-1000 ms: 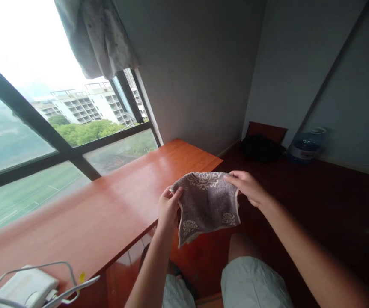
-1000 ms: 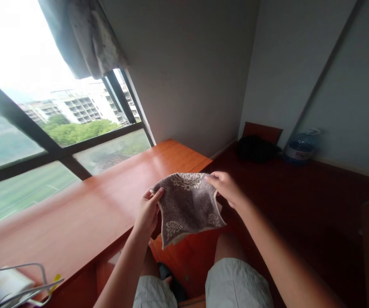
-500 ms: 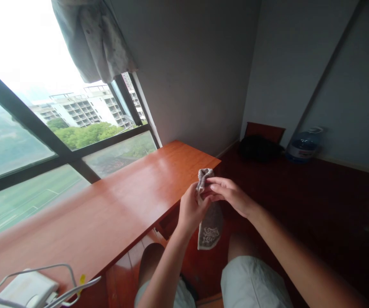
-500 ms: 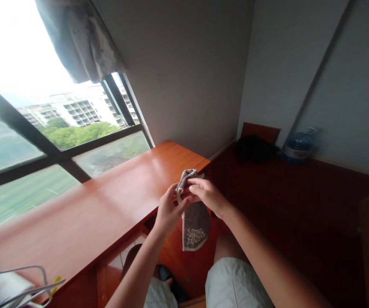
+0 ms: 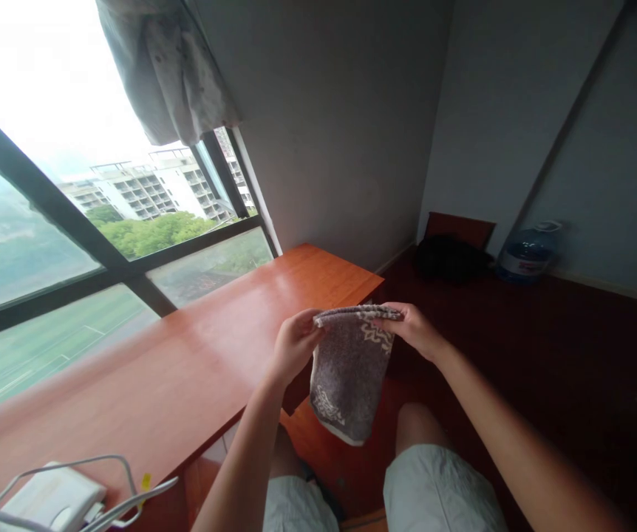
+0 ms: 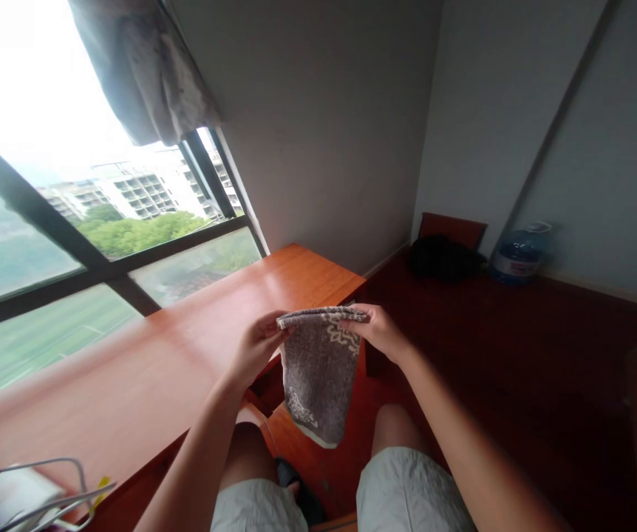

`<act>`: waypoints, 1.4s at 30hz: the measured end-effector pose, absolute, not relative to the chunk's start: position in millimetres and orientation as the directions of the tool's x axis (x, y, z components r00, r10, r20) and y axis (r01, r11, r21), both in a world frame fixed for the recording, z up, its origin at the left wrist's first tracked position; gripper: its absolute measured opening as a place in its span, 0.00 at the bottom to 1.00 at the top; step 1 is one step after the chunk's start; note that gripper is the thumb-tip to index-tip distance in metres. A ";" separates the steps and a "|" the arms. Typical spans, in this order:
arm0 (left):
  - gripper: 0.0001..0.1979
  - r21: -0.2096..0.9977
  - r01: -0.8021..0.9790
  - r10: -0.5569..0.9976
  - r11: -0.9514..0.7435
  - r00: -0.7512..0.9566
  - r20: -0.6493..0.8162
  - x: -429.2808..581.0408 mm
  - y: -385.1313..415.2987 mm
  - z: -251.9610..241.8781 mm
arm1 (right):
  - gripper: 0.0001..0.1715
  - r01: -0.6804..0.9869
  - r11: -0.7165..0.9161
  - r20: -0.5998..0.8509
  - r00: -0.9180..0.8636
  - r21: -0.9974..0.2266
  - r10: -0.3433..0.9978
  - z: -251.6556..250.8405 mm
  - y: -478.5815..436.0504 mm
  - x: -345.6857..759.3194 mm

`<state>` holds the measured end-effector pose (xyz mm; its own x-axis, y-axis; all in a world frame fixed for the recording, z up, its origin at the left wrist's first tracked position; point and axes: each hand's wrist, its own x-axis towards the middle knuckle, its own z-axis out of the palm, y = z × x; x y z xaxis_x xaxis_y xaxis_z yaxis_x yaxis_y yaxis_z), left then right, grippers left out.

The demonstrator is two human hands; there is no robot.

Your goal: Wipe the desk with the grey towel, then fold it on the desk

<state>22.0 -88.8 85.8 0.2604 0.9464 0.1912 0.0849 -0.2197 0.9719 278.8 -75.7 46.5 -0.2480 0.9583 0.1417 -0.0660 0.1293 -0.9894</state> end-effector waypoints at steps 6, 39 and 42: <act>0.11 0.930 0.201 0.947 -0.309 0.155 0.281 6.0 -84.8 94.1 | 0.20 0.198 0.313 0.283 -0.164 -0.929 0.945 88.4 -78.7 273.9; 0.12 0.750 0.588 0.840 -0.304 -0.207 0.502 -32.1 72.8 81.5 | 0.14 0.509 0.545 0.488 -0.255 -0.666 0.835 95.8 175.2 199.5; 0.14 0.638 0.697 0.869 -0.326 -0.046 0.493 -16.4 23.5 47.1 | 0.13 0.448 0.667 0.603 -0.299 -0.596 0.740 50.2 132.1 232.9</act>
<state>-16.4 23.5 47.1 -0.0456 0.8687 0.4933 0.6975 -0.3258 0.6382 232.9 132.1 50.2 -0.2989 0.7397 0.6029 0.4480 0.6666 -0.5957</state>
